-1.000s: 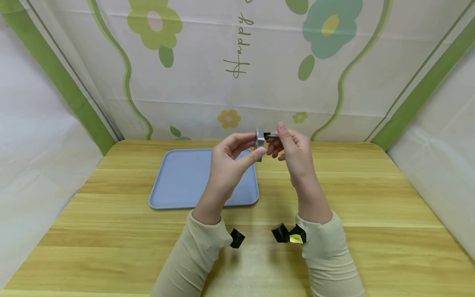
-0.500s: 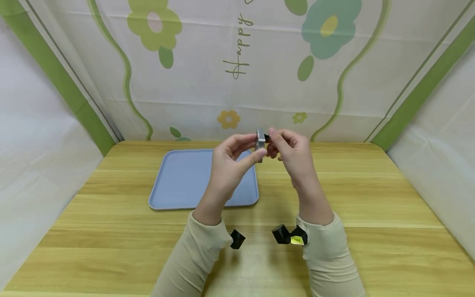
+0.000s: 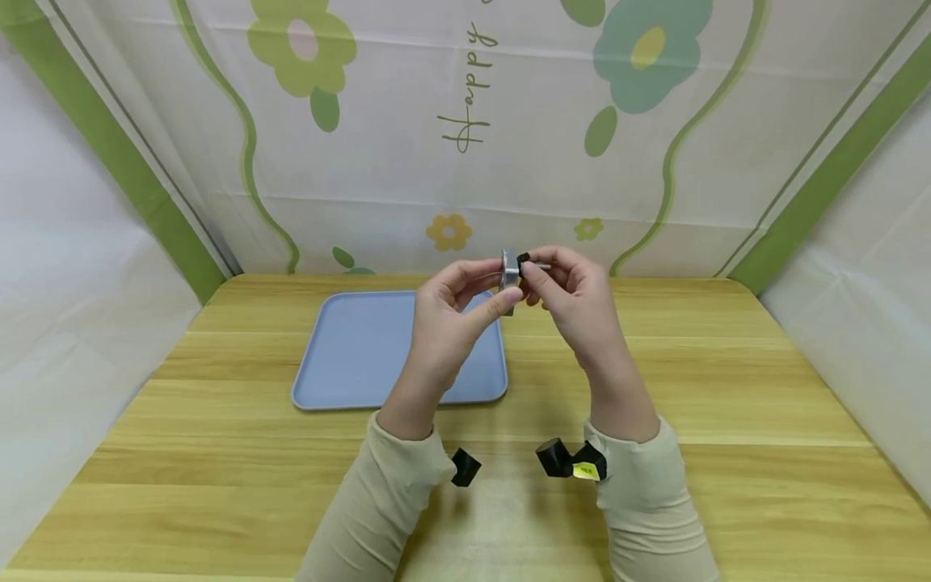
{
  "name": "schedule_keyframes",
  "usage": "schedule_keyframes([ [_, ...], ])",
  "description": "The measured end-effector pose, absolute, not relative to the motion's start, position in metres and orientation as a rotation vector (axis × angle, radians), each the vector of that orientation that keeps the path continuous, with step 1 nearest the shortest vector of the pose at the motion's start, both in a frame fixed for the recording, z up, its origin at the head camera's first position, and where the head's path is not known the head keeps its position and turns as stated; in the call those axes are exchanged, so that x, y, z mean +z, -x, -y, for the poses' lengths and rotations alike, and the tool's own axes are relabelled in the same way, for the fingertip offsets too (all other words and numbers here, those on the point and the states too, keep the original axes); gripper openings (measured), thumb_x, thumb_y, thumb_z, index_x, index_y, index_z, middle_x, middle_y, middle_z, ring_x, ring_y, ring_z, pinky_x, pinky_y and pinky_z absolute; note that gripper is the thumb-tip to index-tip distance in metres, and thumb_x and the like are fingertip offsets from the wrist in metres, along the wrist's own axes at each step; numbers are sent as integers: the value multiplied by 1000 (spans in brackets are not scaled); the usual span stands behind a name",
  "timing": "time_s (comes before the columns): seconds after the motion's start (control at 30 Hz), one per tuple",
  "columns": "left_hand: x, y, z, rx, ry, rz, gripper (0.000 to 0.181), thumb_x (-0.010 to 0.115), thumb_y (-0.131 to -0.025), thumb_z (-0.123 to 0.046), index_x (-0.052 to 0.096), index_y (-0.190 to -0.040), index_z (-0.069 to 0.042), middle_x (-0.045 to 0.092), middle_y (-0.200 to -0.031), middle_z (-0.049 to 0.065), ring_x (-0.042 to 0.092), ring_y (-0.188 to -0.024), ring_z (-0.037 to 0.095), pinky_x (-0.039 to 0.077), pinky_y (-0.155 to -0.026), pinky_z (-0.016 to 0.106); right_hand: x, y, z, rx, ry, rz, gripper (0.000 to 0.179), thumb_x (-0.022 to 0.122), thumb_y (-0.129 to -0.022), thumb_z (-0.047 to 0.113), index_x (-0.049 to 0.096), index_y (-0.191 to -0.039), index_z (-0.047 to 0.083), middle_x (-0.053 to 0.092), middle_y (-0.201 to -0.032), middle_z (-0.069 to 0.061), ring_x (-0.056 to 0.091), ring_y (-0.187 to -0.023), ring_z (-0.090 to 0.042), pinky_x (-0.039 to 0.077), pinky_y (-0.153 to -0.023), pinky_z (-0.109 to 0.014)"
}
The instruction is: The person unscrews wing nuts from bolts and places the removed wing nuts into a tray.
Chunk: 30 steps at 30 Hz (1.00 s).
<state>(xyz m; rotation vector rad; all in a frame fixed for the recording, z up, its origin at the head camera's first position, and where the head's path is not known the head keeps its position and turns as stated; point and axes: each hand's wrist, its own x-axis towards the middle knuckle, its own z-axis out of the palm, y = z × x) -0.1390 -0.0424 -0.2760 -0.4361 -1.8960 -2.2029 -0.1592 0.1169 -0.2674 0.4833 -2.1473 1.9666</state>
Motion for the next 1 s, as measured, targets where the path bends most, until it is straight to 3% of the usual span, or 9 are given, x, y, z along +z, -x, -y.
schedule_keyframes([
  [0.37, -276, 139, 43, -2221, 432, 1898, 33, 75, -86, -1, 67, -119, 0, 69, -119, 14, 66, -112, 19, 57, -94, 34, -265, 156, -116, 1883, -542, 2058, 18, 63, -96, 4, 68, -111, -4, 69, -81, 7, 64, -72, -11, 53, -68, -22],
  [0.6, -276, 139, 43, -2210, 443, 1901, 33, 74, -87, -1, 66, -119, 1, 68, -120, 15, 66, -113, 19, 58, -93, 34, -265, 157, -116, 1878, -469, 2076, 24, 57, -102, 17, 67, -113, -2, 69, -76, 10, 63, -71, -12, 47, -63, -22],
  [0.83, -276, 138, 40, -2209, 453, 1908, 33, 75, -87, -1, 67, -119, 0, 68, -120, 15, 67, -113, 19, 55, -99, 36, -267, 159, -116, 1961, -360, 2016, 19, 55, -103, 20, 70, -94, 13, 69, -72, 10, 62, -65, -11, 44, -58, -22],
  [1.0, -277, 138, 39, -2209, 461, 1912, 33, 75, -87, -2, 67, -119, 0, 68, -120, 15, 67, -113, 19, 52, -103, 33, -267, 159, -116, 1999, -356, 1969, 19, 57, -102, 18, 69, -88, 16, 67, -72, 8, 61, -65, -12, 44, -57, -20],
])
